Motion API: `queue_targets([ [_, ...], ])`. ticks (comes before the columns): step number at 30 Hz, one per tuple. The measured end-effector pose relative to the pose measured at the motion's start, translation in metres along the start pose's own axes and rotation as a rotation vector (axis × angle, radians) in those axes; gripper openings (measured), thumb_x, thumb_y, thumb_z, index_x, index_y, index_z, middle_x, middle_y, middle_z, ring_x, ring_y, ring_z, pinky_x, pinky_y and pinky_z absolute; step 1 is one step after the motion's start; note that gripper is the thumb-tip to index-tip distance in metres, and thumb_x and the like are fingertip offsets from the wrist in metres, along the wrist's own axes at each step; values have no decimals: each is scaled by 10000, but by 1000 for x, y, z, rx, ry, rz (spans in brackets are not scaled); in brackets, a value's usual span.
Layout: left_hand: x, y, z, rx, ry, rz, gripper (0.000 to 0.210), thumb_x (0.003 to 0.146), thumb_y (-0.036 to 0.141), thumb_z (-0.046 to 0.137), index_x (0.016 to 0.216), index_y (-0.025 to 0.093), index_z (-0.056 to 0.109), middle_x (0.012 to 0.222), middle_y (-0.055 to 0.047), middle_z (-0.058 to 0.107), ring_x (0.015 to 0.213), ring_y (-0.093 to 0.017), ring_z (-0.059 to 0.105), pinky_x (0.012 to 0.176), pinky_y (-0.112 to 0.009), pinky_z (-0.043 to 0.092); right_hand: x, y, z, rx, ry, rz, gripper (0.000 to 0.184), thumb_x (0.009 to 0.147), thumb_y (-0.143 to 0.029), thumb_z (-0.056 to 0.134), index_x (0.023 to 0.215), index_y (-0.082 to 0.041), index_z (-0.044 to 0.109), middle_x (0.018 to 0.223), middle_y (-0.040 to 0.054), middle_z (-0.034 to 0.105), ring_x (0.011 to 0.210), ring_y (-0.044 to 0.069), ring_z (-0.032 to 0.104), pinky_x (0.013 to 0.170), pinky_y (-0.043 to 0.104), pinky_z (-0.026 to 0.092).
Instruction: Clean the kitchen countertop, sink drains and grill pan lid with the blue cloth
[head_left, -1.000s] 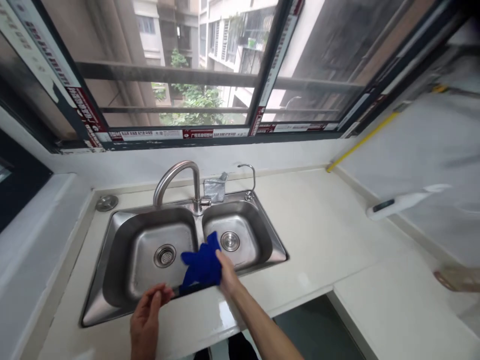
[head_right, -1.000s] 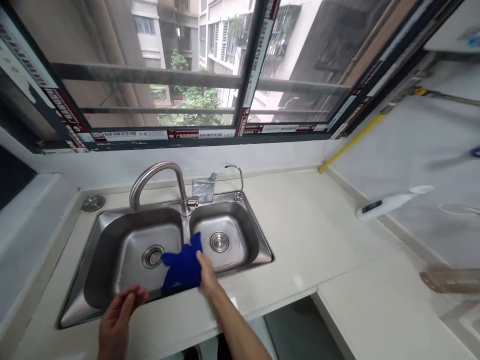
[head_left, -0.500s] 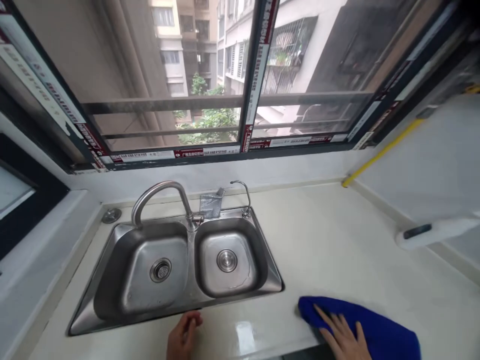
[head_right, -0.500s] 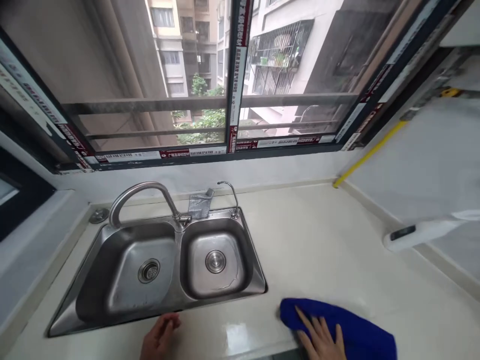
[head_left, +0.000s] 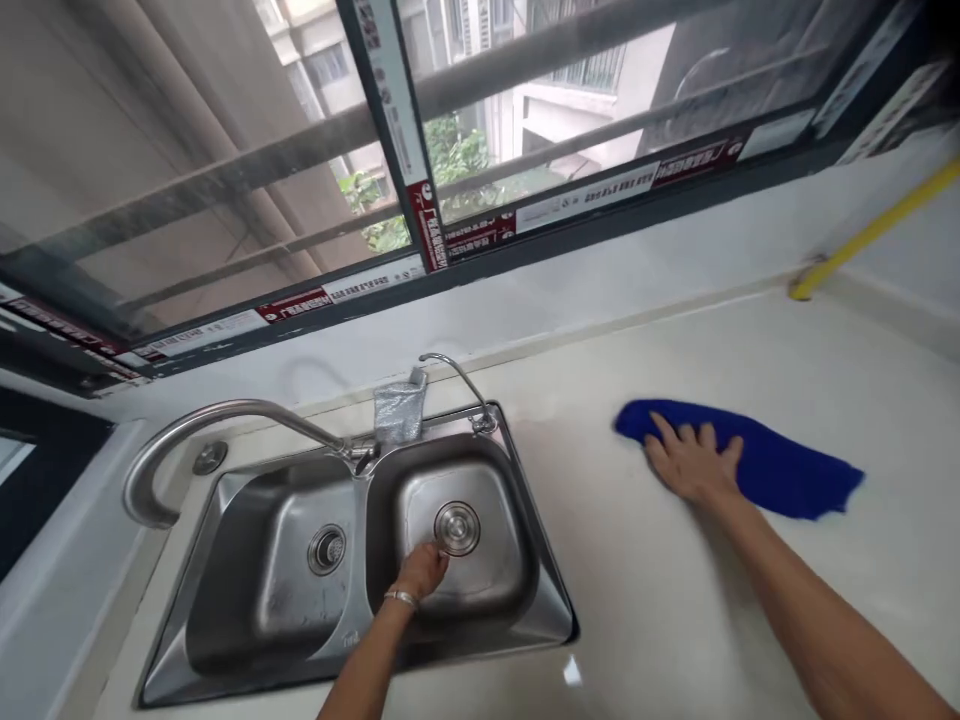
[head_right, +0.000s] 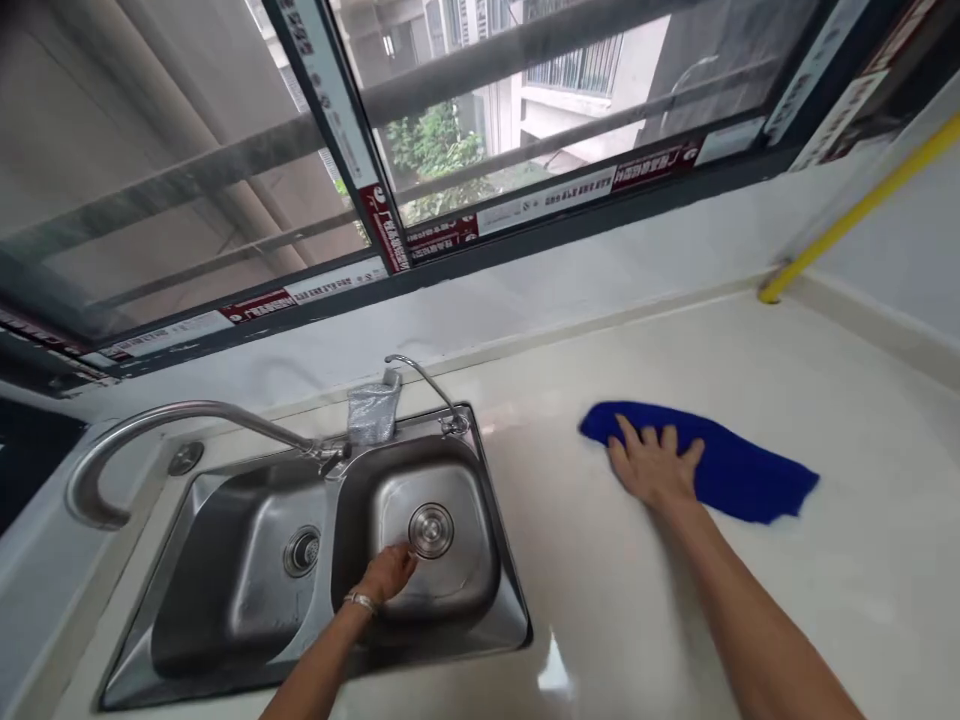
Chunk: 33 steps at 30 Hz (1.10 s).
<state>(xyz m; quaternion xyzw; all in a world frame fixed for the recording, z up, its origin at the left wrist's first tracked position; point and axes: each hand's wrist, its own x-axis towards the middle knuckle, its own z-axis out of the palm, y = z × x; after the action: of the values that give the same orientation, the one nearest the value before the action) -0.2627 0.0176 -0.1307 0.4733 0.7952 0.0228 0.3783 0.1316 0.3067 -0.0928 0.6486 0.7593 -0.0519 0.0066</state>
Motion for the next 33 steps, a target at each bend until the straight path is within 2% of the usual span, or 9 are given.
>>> queue_targets([
  [2, 15, 0, 10, -11, -20, -15, 246, 943, 310, 567, 1106, 143, 644, 955, -71, 699, 930, -224, 660, 926, -464, 508, 18, -42, -9, 19, -19, 41, 584, 1015, -439, 205, 1541, -212, 318, 1437, 174, 487, 1381, 444, 287, 1059, 736, 120],
  [4, 22, 2, 13, -55, -20, 0, 255, 957, 328, 542, 1103, 143, 638, 914, -59, 693, 863, -207, 659, 894, -438, 516, 17, -85, -16, 26, -10, -77, 567, 1015, -420, 241, 1545, -230, 308, 1437, 153, 498, 1406, 424, 259, 1077, 727, 90],
  [9, 25, 14, -4, -261, 58, 102, 436, 978, 463, 360, 1092, 132, 621, 831, -68, 690, 702, -185, 637, 780, -375, 518, -47, -147, -22, 129, 30, -398, 515, 982, -382, 393, 1490, -303, 420, 1342, 78, 586, 1400, 361, 302, 1152, 645, 17],
  [15, 9, 37, -11, -519, 93, 214, 789, 834, 761, 281, 1129, 107, 610, 861, -122, 700, 698, -229, 651, 692, -364, 539, -165, -133, -10, 203, 11, -627, 495, 922, -400, 538, 1416, -376, 510, 1309, 44, 609, 1405, 352, 330, 1180, 626, 4],
  [18, -10, 41, -8, -564, 81, 284, 685, 838, 737, 370, 1053, 152, 653, 797, -91, 703, 677, -222, 644, 689, -350, 522, -218, -102, 17, 135, 98, -651, 573, 891, -249, 519, 1454, -342, 466, 1325, 30, 613, 1409, 324, 346, 1196, 601, -1],
  [21, -33, 36, -7, -598, 75, 337, 555, 878, 658, 409, 1027, 189, 666, 795, -71, 711, 693, -208, 650, 701, -326, 510, -239, -69, 43, 53, 207, -592, 541, 858, -255, 517, 1396, -302, 547, 1224, 46, 679, 1332, 353, 451, 1184, 626, 51],
  [24, -49, 24, -9, -634, 80, 358, 503, 910, 599, 391, 1036, 193, 661, 823, -74, 718, 718, -204, 663, 701, -313, 515, -217, -58, 47, -16, 191, -494, 534, 876, -280, 475, 1405, -281, 545, 1256, 73, 669, 1341, 376, 443, 1163, 651, 127],
  [28, -50, 16, -21, -633, 172, 344, 466, 922, 528, 370, 1040, 178, 653, 832, -90, 723, 774, -223, 672, 732, -332, 522, -149, -87, 27, -58, 115, -393, 567, 923, -306, 397, 1487, -268, 438, 1303, 90, 643, 1378, 376, 396, 1141, 669, 157],
  [33, -27, 36, -71, -510, 380, 321, 379, 933, 429, 383, 1060, 196, 654, 1031, -103, 718, 930, -231, 661, 860, -355, 518, -57, -138, 8, -59, 66, -428, 566, 951, -315, 344, 1514, -277, 383, 1363, 71, 599, 1399, 373, 353, 1133, 671, 132],
])
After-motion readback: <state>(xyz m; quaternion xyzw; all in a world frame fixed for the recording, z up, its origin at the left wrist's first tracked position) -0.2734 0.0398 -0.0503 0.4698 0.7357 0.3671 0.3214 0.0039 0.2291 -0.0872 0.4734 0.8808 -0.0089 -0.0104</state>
